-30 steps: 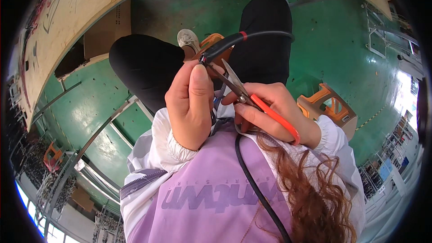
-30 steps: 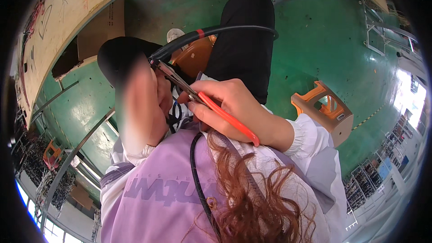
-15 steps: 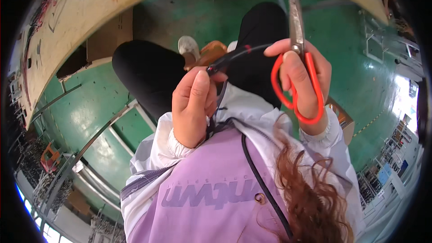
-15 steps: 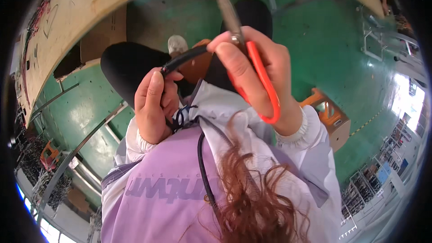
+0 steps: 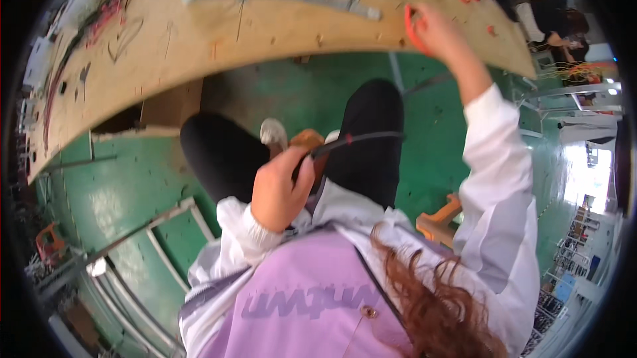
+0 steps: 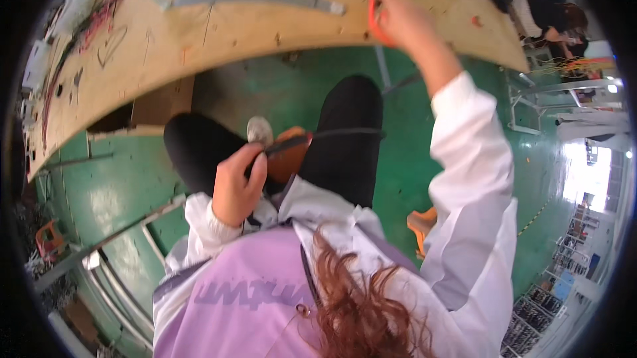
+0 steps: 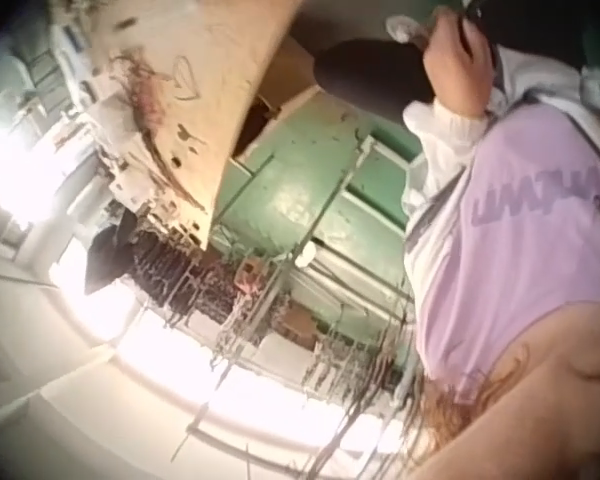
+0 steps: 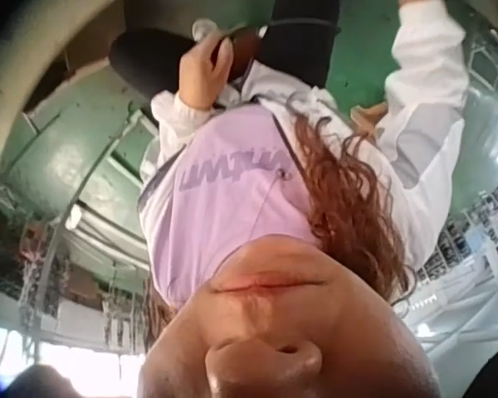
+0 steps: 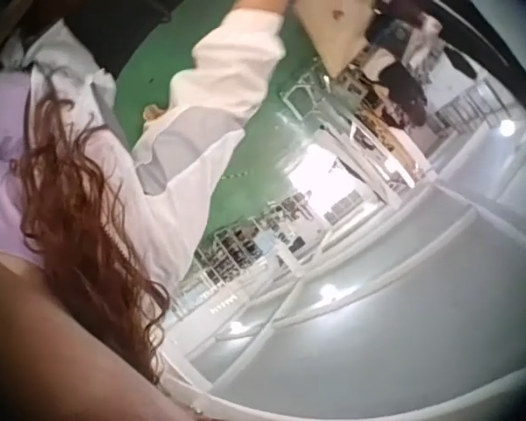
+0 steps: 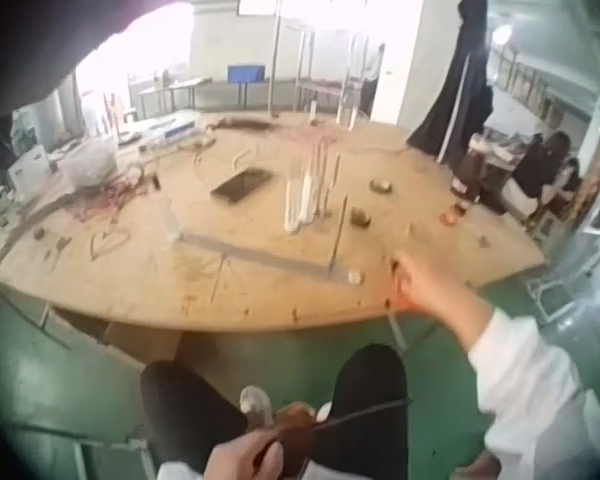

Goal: The person measures colored wires with a ruler and then uses scissors to cut a black cable sleeve for assembly.

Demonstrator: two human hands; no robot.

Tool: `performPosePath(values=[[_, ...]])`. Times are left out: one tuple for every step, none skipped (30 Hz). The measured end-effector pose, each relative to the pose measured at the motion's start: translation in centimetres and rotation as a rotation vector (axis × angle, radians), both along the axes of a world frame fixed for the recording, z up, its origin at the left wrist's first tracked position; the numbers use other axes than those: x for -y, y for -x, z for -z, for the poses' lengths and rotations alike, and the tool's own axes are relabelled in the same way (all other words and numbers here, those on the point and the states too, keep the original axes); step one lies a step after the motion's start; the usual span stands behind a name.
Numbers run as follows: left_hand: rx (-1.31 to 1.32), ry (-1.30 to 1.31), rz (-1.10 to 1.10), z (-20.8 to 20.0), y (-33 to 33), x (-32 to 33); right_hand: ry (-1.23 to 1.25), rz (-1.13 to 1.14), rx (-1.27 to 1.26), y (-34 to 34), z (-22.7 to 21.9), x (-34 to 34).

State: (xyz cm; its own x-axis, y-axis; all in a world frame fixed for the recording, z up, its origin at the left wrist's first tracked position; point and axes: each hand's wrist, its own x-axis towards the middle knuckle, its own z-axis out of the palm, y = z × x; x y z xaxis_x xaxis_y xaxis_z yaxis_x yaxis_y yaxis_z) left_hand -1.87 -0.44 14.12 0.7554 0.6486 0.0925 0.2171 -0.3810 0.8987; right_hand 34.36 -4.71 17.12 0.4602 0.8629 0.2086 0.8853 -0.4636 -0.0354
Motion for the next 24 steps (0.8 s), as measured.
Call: performPosePath(values=[[0.007,-0.029,0.018,-0.3,-0.3,0.0,-0.052,-0.080,-0.092,-3.4,0.9,-0.6],[0.024,-0.003,0.017,-0.3,-0.2,0.0,-0.104,-0.168,-0.190,-5.3,1.7,-1.3],[-0.053,0.141,0.013,-1.1,0.3,0.0,-0.067,-0.129,-0.148,-4.5,2.0,-2.4],[-0.100,0.278,0.034,-1.7,0.2,-0.2,-0.036,-0.068,-0.074,-4.7,1.2,-2.7],[-0.077,0.372,0.044,-1.0,0.5,-0.2,-0.021,-0.067,-0.087,-4.5,1.0,-2.8],[-0.055,0.462,0.048,-0.7,0.8,-0.3,-0.083,-0.084,-0.117,-4.0,1.0,-3.0],[-0.039,0.621,0.052,-0.6,0.9,-0.3,-0.146,-0.096,-0.145,-3.5,0.8,-3.1],[-0.049,0.632,0.051,-0.7,1.0,-0.4,-0.193,-0.031,-0.224,-2.9,0.9,-3.0],[0.003,0.754,0.092,-0.7,0.9,-0.6,-0.313,-0.117,-0.427,-3.0,1.0,-1.6],[0.054,0.879,0.135,-0.7,0.7,-0.8,-0.433,-0.201,-0.629,-2.9,1.2,0.0],[0.082,0.991,0.186,-0.9,0.8,-1.2,-0.290,-0.023,-0.682,1.1,-0.4,0.7],[0.100,0.987,0.160,-0.6,1.6,-1.2,-0.137,0.117,-0.749,6.6,-1.8,0.9],[0.122,0.989,0.178,-0.5,1.9,-1.2,-0.149,-0.119,-0.747,9.5,-1.4,2.6],[0.143,1.028,0.218,-0.5,1.9,-1.3,-0.166,-0.341,-0.736,11.8,-1.0,4.5],[0.149,1.029,0.223,-0.3,1.9,-1.3,0.014,-0.476,-0.920,13.5,-2.3,5.3],[0.150,1.028,0.234,-0.1,1.8,-1.4,0.093,-0.624,-0.978,14.5,-2.5,6.1],[0.141,1.038,0.258,-0.2,1.8,-1.6,0.122,-0.620,-0.945,15.6,-2.5,6.8],[0.138,1.047,0.266,-0.1,1.8,-1.6,0.152,-0.613,-0.905,16.3,-2.7,7.3],[0.158,1.057,0.274,0.0,1.9,-1.6,0.196,-0.593,-0.872,16.6,-2.9,7.6],[0.178,1.065,0.280,0.0,2.0,-1.5,0.200,-0.586,-0.874,17.0,-3.2,7.9],[0.181,1.070,0.283,0.0,1.9,-1.4,0.229,-0.579,-0.740,17.4,-3.5,8.1],[0.213,1.077,0.274,0.0,1.9,-1.2,0.258,-0.572,-0.606,17.7,-3.8,8.4],[0.246,1.084,0.264,0.0,1.9,-1.0,0.251,-0.553,-0.546,18.0,-3.9,8.7],[0.249,1.086,0.263,0.0,1.9,-0.9,0.255,-0.553,-0.545,18.2,-4.1,8.8]])
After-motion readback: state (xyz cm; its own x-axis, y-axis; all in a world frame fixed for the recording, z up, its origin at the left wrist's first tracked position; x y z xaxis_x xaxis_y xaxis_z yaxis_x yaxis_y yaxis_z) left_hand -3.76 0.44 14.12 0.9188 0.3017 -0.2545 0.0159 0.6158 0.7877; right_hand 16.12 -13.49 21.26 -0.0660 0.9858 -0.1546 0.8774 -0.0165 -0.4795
